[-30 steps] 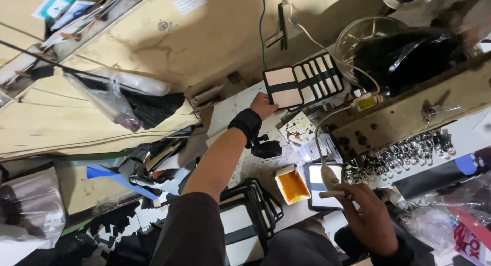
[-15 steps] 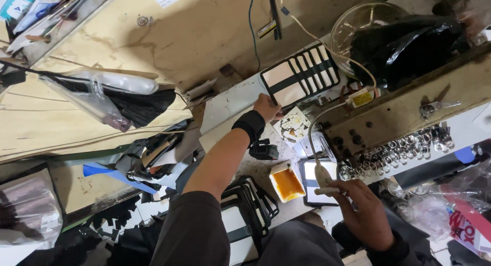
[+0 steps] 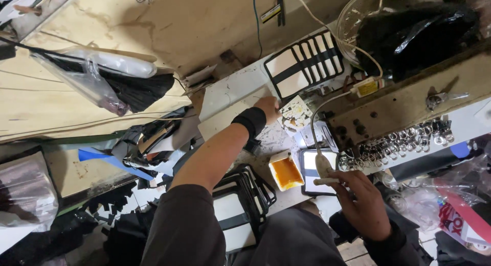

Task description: The person picks up black wallet components with white panels one at a time, applies adhesive from an orange container using a small stick along the edge of each panel, and stacks the treated wallets on the workbench.

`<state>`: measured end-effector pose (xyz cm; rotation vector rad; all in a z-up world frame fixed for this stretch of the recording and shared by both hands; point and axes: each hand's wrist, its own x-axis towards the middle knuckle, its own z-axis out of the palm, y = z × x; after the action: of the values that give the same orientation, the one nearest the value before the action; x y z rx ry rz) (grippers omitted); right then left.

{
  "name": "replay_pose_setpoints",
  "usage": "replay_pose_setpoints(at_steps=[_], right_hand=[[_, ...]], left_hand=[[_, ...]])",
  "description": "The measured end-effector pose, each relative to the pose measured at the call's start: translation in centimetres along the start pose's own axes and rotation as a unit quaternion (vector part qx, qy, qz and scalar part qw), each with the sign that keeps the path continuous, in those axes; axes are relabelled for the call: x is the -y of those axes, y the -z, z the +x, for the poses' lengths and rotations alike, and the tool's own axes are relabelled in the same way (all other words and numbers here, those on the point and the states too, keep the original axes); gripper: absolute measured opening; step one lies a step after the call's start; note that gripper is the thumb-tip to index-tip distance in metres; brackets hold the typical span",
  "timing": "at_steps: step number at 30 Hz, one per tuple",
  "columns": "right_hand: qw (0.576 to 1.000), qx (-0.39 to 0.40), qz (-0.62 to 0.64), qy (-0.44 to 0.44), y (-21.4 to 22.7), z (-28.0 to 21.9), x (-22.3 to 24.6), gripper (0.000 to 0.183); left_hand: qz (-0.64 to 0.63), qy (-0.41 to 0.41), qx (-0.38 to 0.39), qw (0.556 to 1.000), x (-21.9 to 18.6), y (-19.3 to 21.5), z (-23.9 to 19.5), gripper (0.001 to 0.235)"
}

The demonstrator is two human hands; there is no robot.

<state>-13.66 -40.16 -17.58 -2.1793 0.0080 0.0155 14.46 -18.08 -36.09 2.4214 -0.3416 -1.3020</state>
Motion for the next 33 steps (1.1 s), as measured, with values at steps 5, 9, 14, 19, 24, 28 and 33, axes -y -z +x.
replay_pose_setpoints(at_steps=[5,9,14,19,24,28,33], right_hand=[[1.0,0.0,-0.003,0.014,0.3,-0.3,0.0,0.023],[1.0,-0.001,-0.005,0.005,0.8,-0.7,-0.1,0.021],[1.0,-0.012,0.0,-0.003,0.5,-0.9,0.2,0.022],[0.999,-0.021,0.001,0.032,0.4,-0.8,0.7,0.021],[0.998,-0.018,0.004,0.065,-0.3,-1.1,0.7,0.019],[0.997,-0.003,0.013,0.073,-0.5,-1.4,0.9,0.022],[0.998,-0.013,0.013,0.065,-1.1,-2.2,0.3,0.021]], left_hand=[[-0.009,-0.067,-0.021,0.997,0.6,-1.6,0.5,0.021],[0.018,-0.044,-0.043,0.998,-2.6,2.2,-4.4,0.012],[-0.023,-0.125,-0.16,0.979,-4.7,8.3,-10.0,0.008],[0.002,-0.272,-0.263,0.926,-9.6,11.0,-14.2,0.023],[-0.07,-0.403,-0.19,0.893,-15.7,7.2,-14.3,0.017],[-0.058,-0.407,-0.17,0.895,-17.0,3.6,-9.8,0.013],[-0.099,-0.37,-0.141,0.913,-18.4,3.7,-7.7,0.03]])
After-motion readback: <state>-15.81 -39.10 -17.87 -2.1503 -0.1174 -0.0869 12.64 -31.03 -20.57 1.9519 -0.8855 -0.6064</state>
